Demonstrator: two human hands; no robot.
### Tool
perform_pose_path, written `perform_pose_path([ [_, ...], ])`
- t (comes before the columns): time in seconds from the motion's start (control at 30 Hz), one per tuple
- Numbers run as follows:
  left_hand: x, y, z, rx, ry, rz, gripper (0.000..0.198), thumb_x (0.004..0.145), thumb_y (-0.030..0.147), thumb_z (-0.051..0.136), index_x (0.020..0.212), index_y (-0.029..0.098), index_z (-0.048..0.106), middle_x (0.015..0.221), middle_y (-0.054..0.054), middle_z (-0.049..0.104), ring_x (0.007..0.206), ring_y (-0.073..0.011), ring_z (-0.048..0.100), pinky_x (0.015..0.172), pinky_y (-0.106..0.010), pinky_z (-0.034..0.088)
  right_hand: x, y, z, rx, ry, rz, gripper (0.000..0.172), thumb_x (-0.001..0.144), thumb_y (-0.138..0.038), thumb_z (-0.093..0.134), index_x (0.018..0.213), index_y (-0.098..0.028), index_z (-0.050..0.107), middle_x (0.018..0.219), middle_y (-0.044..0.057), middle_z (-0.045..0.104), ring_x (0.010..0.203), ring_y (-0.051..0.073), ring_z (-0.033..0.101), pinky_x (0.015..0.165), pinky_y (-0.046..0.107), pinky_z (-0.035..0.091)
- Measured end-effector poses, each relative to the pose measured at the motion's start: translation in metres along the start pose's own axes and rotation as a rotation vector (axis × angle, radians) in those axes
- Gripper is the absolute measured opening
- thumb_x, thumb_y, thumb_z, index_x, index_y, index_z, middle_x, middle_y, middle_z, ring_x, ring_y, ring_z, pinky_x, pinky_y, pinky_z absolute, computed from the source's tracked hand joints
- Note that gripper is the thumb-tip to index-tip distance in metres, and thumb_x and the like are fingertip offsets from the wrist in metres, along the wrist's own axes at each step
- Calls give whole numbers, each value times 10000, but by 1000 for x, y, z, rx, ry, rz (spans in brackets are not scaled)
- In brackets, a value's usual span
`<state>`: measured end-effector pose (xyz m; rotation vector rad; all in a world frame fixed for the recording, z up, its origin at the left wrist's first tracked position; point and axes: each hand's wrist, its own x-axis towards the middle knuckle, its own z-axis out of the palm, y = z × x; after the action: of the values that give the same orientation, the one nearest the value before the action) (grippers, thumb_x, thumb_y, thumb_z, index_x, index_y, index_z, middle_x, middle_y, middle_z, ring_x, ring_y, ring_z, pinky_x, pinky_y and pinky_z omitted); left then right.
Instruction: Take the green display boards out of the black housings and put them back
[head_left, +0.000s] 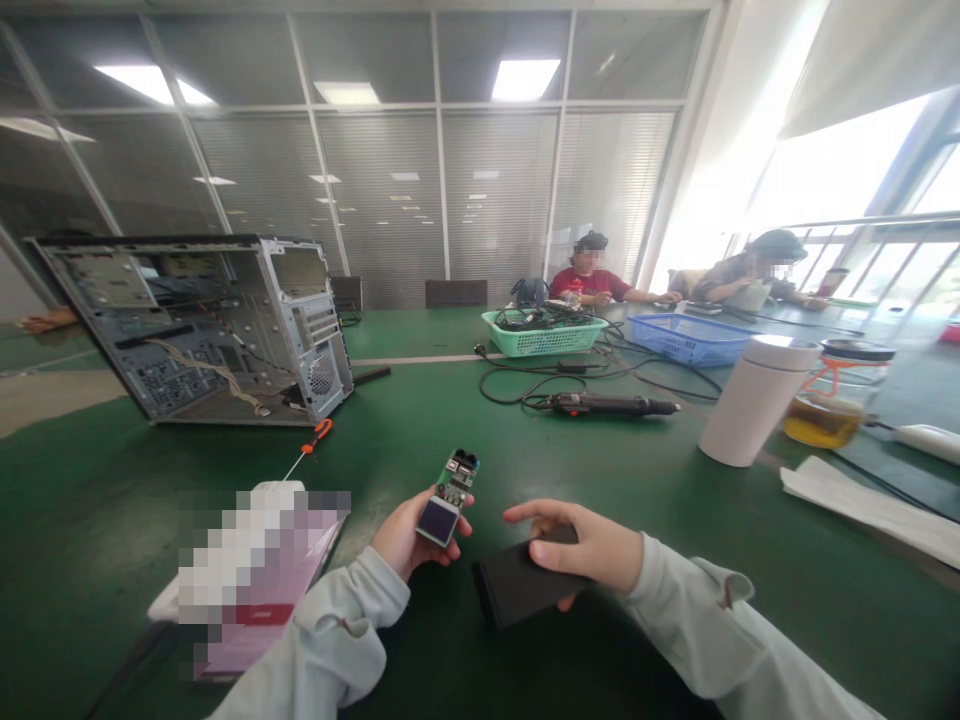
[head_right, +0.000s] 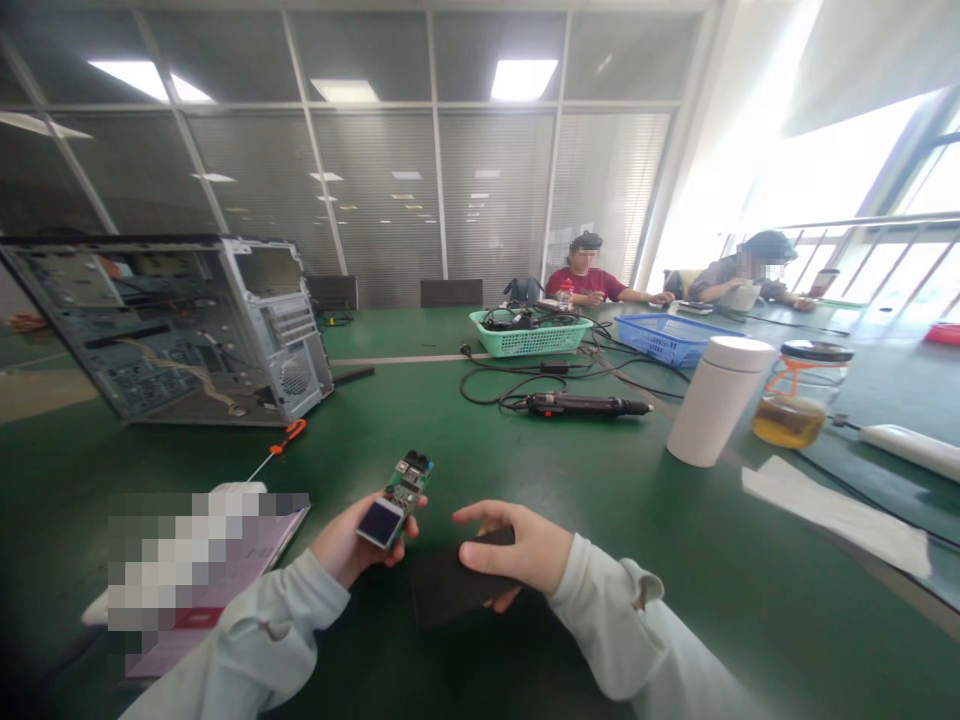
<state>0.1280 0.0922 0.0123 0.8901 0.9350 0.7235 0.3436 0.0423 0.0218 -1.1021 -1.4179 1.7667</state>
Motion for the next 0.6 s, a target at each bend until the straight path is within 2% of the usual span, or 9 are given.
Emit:
perform_pose_path([
  [0.07,-1,1,-2,-72,7,-5,398,829,345,333,949,79,605,589,-46,613,400,-113,542,391,-203,368,0,-4,1,205,-26,12,781,514,-569,768,1061,-91,479,761,65,576,591,172,600,511,240,529],
  [0.1,-1,1,-2,-96,9,-3,393,827,334,333,938,78,609,590,-49,614,413,-113,546,404,-203,377,0,-6,2,325,-19,33,685,582,-564,729,1018,-88,499,741,70,587,607,170,604,555,248,528],
  [0.17,-1,2,-2,-122,8,13,381,823,321,341,917,75,616,590,-54,616,437,-114,555,428,-202,390,1,-8,6,548,19,92,517,767,-561,534,963,-83,533,704,74,600,629,167,610,612,255,516],
  [0.23,-2,2,-1,-129,8,26,365,820,309,353,897,75,621,585,-58,618,450,-116,558,444,-203,399,2,-9,9,686,42,152,505,884,-498,292,954,-77,563,686,77,606,635,169,614,628,261,503],
  [0.3,-3,2,2,-132,30,28,350,821,296,356,874,79,625,572,-57,617,445,-117,555,441,-203,399,3,-8,12,741,35,191,549,907,-440,175,981,-72,576,681,79,611,612,170,612,610,264,491],
  [0.5,-5,5,7,-118,103,27,364,845,262,298,852,88,617,547,-42,609,421,-107,544,425,-193,399,5,-1,22,806,-54,177,536,937,-384,132,1031,-78,563,730,70,601,578,140,587,588,244,475],
  [0.6,-5,5,7,-120,118,38,345,836,251,314,853,88,618,553,-42,611,426,-103,543,430,-191,404,5,2,29,762,-134,117,467,933,-475,251,1022,-117,537,838,64,585,685,140,593,604,226,475],
])
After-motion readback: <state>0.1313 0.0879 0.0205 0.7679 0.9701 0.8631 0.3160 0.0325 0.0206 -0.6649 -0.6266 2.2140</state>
